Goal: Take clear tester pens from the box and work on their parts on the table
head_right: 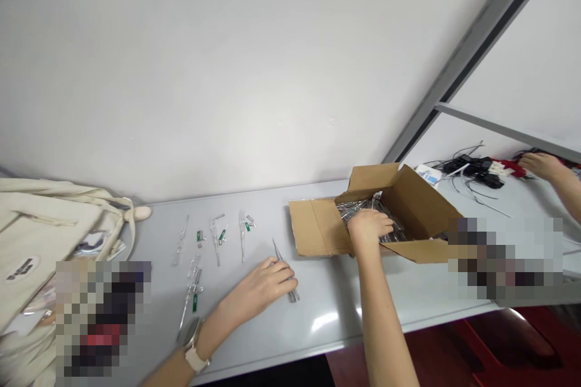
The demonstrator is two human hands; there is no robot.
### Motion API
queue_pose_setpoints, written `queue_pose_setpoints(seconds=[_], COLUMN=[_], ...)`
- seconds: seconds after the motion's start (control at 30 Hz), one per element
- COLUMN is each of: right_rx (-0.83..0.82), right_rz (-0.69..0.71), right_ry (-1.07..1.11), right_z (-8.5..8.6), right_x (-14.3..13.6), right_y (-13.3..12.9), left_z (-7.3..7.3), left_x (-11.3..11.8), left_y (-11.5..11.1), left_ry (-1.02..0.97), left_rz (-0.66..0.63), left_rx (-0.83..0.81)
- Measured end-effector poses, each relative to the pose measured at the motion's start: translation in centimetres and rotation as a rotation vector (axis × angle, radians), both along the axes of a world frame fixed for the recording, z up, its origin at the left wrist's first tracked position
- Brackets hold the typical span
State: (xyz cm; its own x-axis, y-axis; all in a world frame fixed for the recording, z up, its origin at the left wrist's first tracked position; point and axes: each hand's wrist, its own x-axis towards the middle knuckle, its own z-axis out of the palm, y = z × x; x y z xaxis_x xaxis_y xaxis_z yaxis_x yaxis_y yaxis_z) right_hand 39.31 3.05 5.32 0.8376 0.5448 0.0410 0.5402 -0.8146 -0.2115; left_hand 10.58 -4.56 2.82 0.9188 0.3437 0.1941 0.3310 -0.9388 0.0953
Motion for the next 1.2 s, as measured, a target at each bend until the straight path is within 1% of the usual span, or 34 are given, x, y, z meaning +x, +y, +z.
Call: queue_pose_setpoints(seconds=[0.13,0.23,0.33,0.4,0.47,0.5,0.57,0.63,0.67,0.73,0.8,0.83,0.87,0.93,1.0,1.07,1.13,1.2], right_rx=[0.05,0.11,0.177,0.264,0.429,0.515,0.64,0.669,0.643,0.548,0.456,0.416,0.38,0.322,0.274,0.226,0.157,0.112], right_rz=[-0.033,-0.048,0.016,0.086,0.21,0.3,0.538,0.791,0.899,1.05,1.13,1.155,1.178,1.234,1.295,1.34,1.366,1.39], right_ry=[0.017,0.004,-0.04,-0.078,-0.063,-0.008,0.211,0.533,0.696,0.946,1.087,1.138,1.19,1.301,1.414,1.501,1.544,1.528], right_z=[0.9,1.9,3.6,5.0,6.6,7.3,8.3,8.5,8.4,7.6,6.4,5.8,5.1,3.8,2.5,1.4,0.7,0.3], right_x=[-0.1,-0.9,-2.1,-3.1,-4.3,-4.9,-6.4,-7.9,-8.7,-10.0,-10.9,-11.3,-11.6,-12.1,-12.7,-13.4,-14.2,-14.8], right_y=[-0.3,-0.7,-1.7,-2.8,-4.0,-4.6,-5.7,-6.5,-6.9,-7.3,-7.4,-7.3,-7.1,-6.7,-6.0,-5.4,-5.0,-4.7], left_z=[0.0,-0.1,0.1,0.6,1.3,1.7,2.5,3.2,3.5,4.1,4.4,4.5,4.4,4.2,3.7,3.2,2.8,2.5], left_x=[0.0,0.0,0.3,0.5,0.8,0.9,0.8,0.2,-0.2,-1.5,-3.1,-3.9,-4.7,-6.1,-7.1,-7.9,-8.3,-8.6], left_y=[0.0,0.0,-0.1,-0.4,-0.8,-1.0,-1.2,-1.2,-1.0,-0.6,-0.1,0.3,0.6,1.4,2.1,2.7,3.0,3.0], left_ry=[-0.004,-0.03,-0.119,-0.203,-0.27,-0.291,-0.319,-0.353,-0.378,-0.434,-0.471,-0.486,-0.496,-0.488,-0.474,-0.471,-0.469,-0.465], left_rz=[-0.003,-0.02,-0.044,-0.062,-0.042,-0.015,0.046,0.094,0.118,0.201,0.333,0.402,0.476,0.576,0.623,0.642,0.648,0.65], left_rx=[0.021,0.069,0.137,0.194,0.246,0.263,0.277,0.274,0.266,0.236,0.206,0.217,0.245,0.347,0.43,0.458,0.443,0.405])
